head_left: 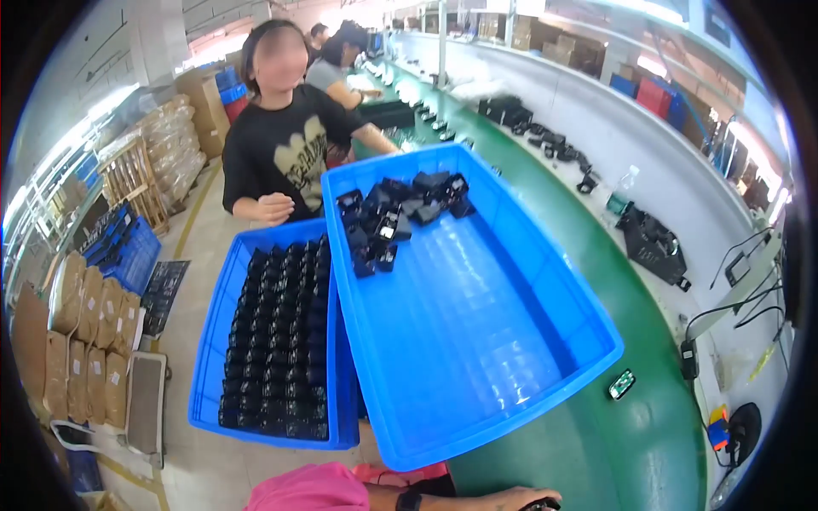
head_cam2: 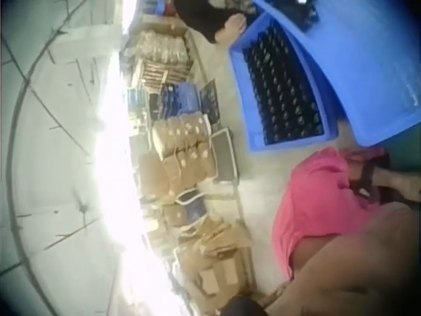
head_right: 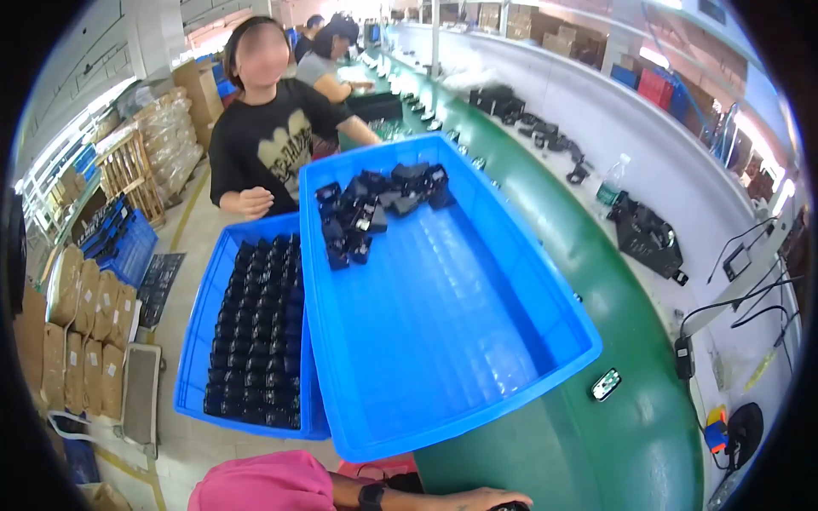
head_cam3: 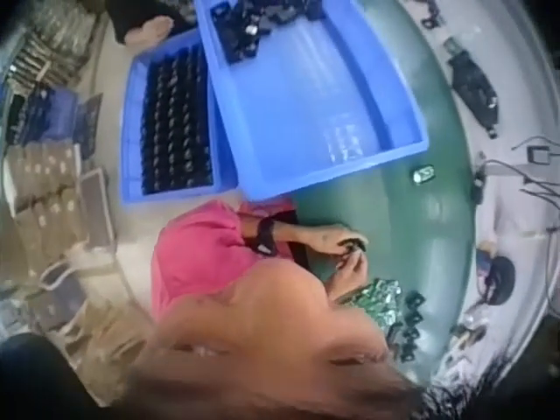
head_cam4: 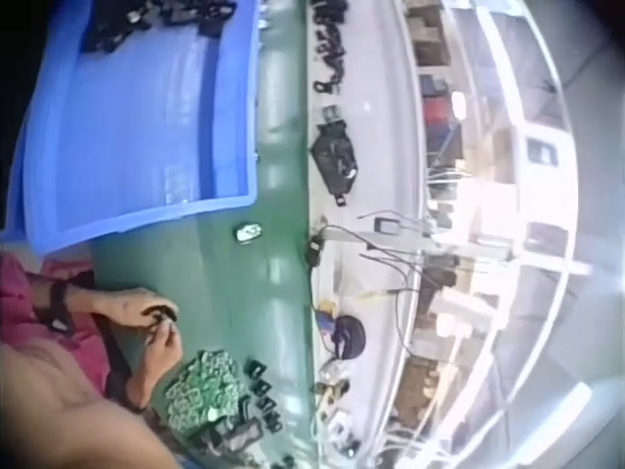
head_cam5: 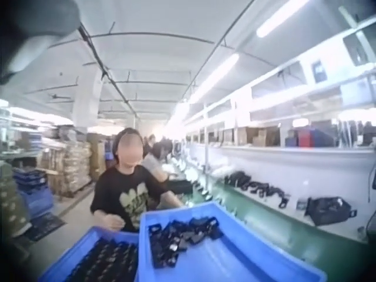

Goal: The person picks up a black housing and a circuit board, fits the board into the housing, and places the assembled unit onto the conveyor belt. This process is repeated several times before the person moves the blue bins.

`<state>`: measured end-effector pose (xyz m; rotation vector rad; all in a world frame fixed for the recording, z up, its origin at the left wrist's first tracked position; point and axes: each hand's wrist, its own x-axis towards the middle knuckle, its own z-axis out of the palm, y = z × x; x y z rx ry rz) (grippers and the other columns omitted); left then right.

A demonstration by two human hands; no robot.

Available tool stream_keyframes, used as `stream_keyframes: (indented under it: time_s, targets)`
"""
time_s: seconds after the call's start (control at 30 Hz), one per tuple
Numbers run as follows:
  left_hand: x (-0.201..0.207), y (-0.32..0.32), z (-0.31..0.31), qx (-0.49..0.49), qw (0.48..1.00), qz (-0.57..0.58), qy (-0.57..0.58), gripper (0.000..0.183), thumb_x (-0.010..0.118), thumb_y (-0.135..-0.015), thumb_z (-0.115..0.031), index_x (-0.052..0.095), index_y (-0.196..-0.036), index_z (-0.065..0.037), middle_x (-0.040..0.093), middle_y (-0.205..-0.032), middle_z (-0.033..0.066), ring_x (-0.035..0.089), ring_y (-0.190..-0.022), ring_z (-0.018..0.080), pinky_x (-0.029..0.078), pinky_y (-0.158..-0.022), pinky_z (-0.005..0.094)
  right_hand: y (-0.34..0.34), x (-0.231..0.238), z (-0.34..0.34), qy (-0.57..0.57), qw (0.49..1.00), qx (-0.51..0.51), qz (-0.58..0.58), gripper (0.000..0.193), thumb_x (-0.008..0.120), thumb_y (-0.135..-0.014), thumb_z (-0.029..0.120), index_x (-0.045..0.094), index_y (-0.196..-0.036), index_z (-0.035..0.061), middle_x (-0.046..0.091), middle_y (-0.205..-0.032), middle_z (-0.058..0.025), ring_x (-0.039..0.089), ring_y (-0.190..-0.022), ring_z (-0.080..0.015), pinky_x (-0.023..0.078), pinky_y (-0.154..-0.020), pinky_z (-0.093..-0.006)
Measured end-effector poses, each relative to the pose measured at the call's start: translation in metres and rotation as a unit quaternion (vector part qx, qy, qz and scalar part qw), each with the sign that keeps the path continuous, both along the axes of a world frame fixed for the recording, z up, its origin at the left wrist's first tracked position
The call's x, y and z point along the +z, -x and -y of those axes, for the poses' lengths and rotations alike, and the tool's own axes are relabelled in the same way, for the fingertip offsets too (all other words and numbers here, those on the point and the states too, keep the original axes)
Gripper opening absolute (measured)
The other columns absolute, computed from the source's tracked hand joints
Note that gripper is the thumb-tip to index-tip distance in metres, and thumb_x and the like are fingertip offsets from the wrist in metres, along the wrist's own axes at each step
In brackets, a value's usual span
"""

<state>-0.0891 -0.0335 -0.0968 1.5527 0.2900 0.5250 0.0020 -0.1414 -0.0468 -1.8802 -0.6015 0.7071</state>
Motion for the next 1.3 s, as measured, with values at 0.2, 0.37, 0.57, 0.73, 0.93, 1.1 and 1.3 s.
stream_keyframes:
  time_s: [0.2, 0.37, 0.57, 0.73, 0.93, 1.1, 1.3]
  targets:
    - [0.022, -0.003, 0.010, -0.048, 0.997, 0.026, -0.056, 0.041, 0.053, -0.097, -0.014, 0.048, -0.137, -0.008, 0.064, -0.107, 0.0174, 0.063, -0.086, 0.0324, 0.050, -0.075, 0.0429, 0.005, -0.002, 0.022, -0.033, 0.996, -0.073, 0.046, 0.029, 0.058, -0.099, 0.026, 0.065, -0.094, -0.0022, 0.061, -0.071, -0.0063, 0.052, -0.058, -0.0124, 0.042, -0.052, -0.0266]
    - [0.013, -0.007, 0.023, -0.037, 0.999, 0.011, -0.033, 0.042, 0.054, -0.096, -0.014, 0.048, -0.138, -0.010, 0.065, -0.106, 0.0166, 0.063, -0.083, 0.0316, 0.051, -0.074, 0.0430, 0.010, -0.002, 0.029, 0.035, 0.958, -0.109, 0.263, 0.030, 0.064, -0.094, 0.026, 0.069, -0.096, -0.0029, 0.067, -0.085, -0.0187, 0.062, -0.071, -0.0277, 0.052, -0.067, -0.0380]
    - [0.015, -0.013, 0.026, -0.030, 0.999, -0.032, -0.031, 0.048, 0.055, -0.094, -0.012, 0.044, -0.141, -0.011, 0.066, -0.109, 0.0158, 0.064, -0.087, 0.0306, 0.051, -0.075, 0.0414, -0.010, 0.000, 0.045, 0.038, 0.964, 0.012, 0.264, 0.029, 0.063, -0.095, 0.025, 0.068, -0.098, -0.0040, 0.067, -0.085, -0.0184, 0.063, -0.073, -0.0278, 0.052, -0.067, -0.0373]
    - [0.027, -0.014, 0.040, -0.042, 0.998, -0.019, -0.045, 0.047, 0.053, -0.095, -0.013, 0.043, -0.141, -0.009, 0.066, -0.109, 0.0166, 0.065, -0.088, 0.0308, 0.051, -0.076, 0.0402, -0.004, -0.005, 0.052, -0.015, 0.978, -0.032, 0.204, 0.028, 0.062, -0.095, 0.022, 0.067, -0.098, -0.0054, 0.068, -0.084, -0.0170, 0.063, -0.071, -0.0243, 0.052, -0.064, -0.0357]
    - [0.021, -0.014, 0.054, -0.085, 0.996, -0.021, -0.028, 0.044, 0.052, -0.098, -0.017, 0.043, -0.141, -0.010, 0.064, -0.115, 0.0184, 0.065, -0.093, 0.0331, 0.052, -0.077, 0.0403, 0.000, -0.016, 0.066, -0.051, 0.989, -0.113, 0.086, 0.027, 0.062, -0.095, 0.020, 0.067, -0.098, -0.0062, 0.067, -0.082, -0.0130, 0.059, -0.067, -0.0190, 0.050, -0.060, -0.0328]
    - [0.016, -0.022, 0.041, 0.013, 0.998, 0.009, -0.054, 0.045, 0.058, -0.087, -0.005, 0.053, -0.132, -0.005, 0.061, -0.125, 0.0201, 0.063, -0.111, 0.0325, 0.049, -0.095, 0.0379, -0.007, -0.025, 0.053, -0.089, 0.955, -0.104, 0.263, 0.016, 0.058, -0.094, 0.010, 0.063, -0.095, -0.0040, 0.063, -0.073, -0.0063, 0.054, -0.066, -0.0147, 0.046, -0.062, -0.0289]
    - [0.039, -0.012, 0.022, 0.004, 0.994, -0.039, 0.107, 0.051, 0.057, -0.091, 0.007, 0.046, -0.139, -0.004, 0.061, -0.117, 0.0120, 0.064, -0.099, 0.0160, 0.059, -0.082, 0.0300, -0.015, 0.023, 0.036, -0.053, 0.969, 0.038, 0.238, 0.002, 0.064, -0.082, 0.001, 0.062, -0.080, -0.0003, 0.060, -0.067, -0.0106, 0.059, -0.056, -0.0224, 0.044, -0.053, -0.0309]
